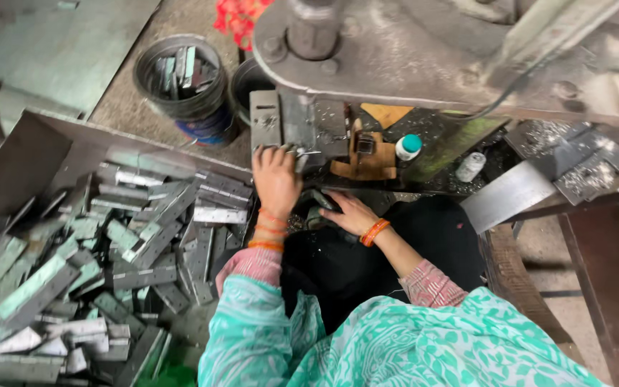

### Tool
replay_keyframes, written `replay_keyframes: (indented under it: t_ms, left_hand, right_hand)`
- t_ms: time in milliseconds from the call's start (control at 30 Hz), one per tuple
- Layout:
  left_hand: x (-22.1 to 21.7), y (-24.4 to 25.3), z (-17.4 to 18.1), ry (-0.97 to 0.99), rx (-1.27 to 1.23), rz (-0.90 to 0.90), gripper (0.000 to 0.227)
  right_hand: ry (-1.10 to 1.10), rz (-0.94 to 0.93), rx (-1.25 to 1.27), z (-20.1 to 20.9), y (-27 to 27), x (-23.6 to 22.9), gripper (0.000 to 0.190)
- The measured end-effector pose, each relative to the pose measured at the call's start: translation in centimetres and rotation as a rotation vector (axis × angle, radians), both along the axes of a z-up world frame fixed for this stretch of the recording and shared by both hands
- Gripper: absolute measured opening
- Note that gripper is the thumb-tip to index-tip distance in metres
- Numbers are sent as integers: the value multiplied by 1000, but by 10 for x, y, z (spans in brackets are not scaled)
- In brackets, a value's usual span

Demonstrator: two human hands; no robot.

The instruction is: The person repeatedly picks up metal hinge pieces from a bin, places them under a drill press, and operates the machine to drill holes. The person handles the pieces one at a time and returns them to the bin after processing.

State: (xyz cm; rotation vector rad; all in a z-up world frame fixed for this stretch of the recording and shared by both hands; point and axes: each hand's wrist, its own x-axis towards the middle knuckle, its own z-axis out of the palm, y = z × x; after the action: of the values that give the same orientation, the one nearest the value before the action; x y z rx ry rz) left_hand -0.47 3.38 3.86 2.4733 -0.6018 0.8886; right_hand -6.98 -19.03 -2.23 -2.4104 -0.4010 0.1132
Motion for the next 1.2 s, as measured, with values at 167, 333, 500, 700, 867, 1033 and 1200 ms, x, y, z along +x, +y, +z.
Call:
replay_keyframes:
  t_ms: [167,333,500,700,867,1033,1200]
  left_hand:
    - [18,8,-27,432,-690,-46,13]
    - [47,-4,-57,732,-1457,-444,13]
    - [64,7,-39,446,-630,-32,36]
    - [54,15,-10,285,-84,158,44]
    - [38,7,-22,391,141,-6,48]
    - [39,-9,-43,412,286,63,50]
    - [54,-14,-55,421,337,92,30]
  right_hand:
    - [140,-347,538,-18,-5,38,66]
    - [227,-392,1166,-7,-6,61,37]
    - [-330,-501,638,33,-7,65,25]
    - [-683,3,-158,43,35,66,23]
    - [-573,79,-285,40,52,75,24]
    - [-430,115,-226,69,42,44,53]
    - [-88,98,-311,85,29,-5,58]
